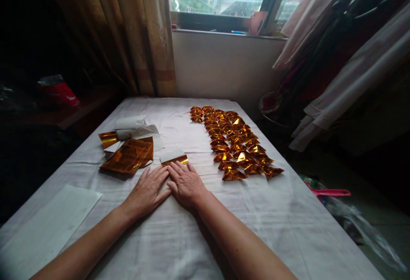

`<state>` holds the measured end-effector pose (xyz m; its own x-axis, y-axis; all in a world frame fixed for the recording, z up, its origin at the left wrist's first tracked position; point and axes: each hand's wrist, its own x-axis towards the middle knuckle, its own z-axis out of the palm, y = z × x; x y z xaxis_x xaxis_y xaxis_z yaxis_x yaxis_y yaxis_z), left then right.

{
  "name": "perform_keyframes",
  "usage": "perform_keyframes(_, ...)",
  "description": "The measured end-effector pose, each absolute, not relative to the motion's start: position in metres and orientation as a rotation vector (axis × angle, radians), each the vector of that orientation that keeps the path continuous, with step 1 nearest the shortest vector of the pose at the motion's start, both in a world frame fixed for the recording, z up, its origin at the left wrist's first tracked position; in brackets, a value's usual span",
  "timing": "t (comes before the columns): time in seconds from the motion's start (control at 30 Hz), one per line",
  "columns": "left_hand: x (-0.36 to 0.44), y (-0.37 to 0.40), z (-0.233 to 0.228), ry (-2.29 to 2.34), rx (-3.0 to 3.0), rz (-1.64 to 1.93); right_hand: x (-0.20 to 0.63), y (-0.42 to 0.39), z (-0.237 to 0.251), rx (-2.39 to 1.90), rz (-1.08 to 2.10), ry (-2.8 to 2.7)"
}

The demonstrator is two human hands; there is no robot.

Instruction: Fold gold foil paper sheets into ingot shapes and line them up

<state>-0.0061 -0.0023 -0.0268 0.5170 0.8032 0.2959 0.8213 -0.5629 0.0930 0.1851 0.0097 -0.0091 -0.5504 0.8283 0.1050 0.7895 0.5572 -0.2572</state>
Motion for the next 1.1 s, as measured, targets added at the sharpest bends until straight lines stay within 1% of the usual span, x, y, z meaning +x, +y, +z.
perform_keyframes(0.1,-0.009,0.000,-0.027,-1.408,-2.694,-0.511,0.191,0.015,-0.009,-1.425,0.330,-2.589)
perform_keyframes(0.23,-0.005,0.007,-0.017,-1.417,-2.722,-0.509,0.203,0.024,-0.010,-1.646,0.306,-2.500)
perform_keyframes(0.47,-0.010,0.016,-0.013,-1.471,-2.753,-0.487,0.205,0.024,-0.012,-1.692,0.278,-2.447)
perform_keyframes(0.57,-0.014,0.007,-0.018,-1.438,-2.773,-0.506,0.203,0.020,-0.016,-1.744,0.182,-2.366)
perform_keyframes(0.63,-0.013,0.002,-0.020,-1.458,-2.762,-0.561,0.203,0.016,-0.018,-1.710,0.080,-2.306)
perform_keyframes(0.73,-0.011,-0.001,-0.018,-1.503,-2.749,-0.658,0.202,0.012,-0.019,-1.521,-0.015,-2.290)
perform_keyframes(0.83,-0.010,0.005,-0.012,-1.526,-2.776,-0.717,0.199,0.010,-0.017,-1.375,0.007,-2.290)
perform_keyframes(1.1,-0.009,0.014,-0.005,-1.449,-2.760,-0.801,0.196,0.013,-0.013,-1.291,0.109,-2.238)
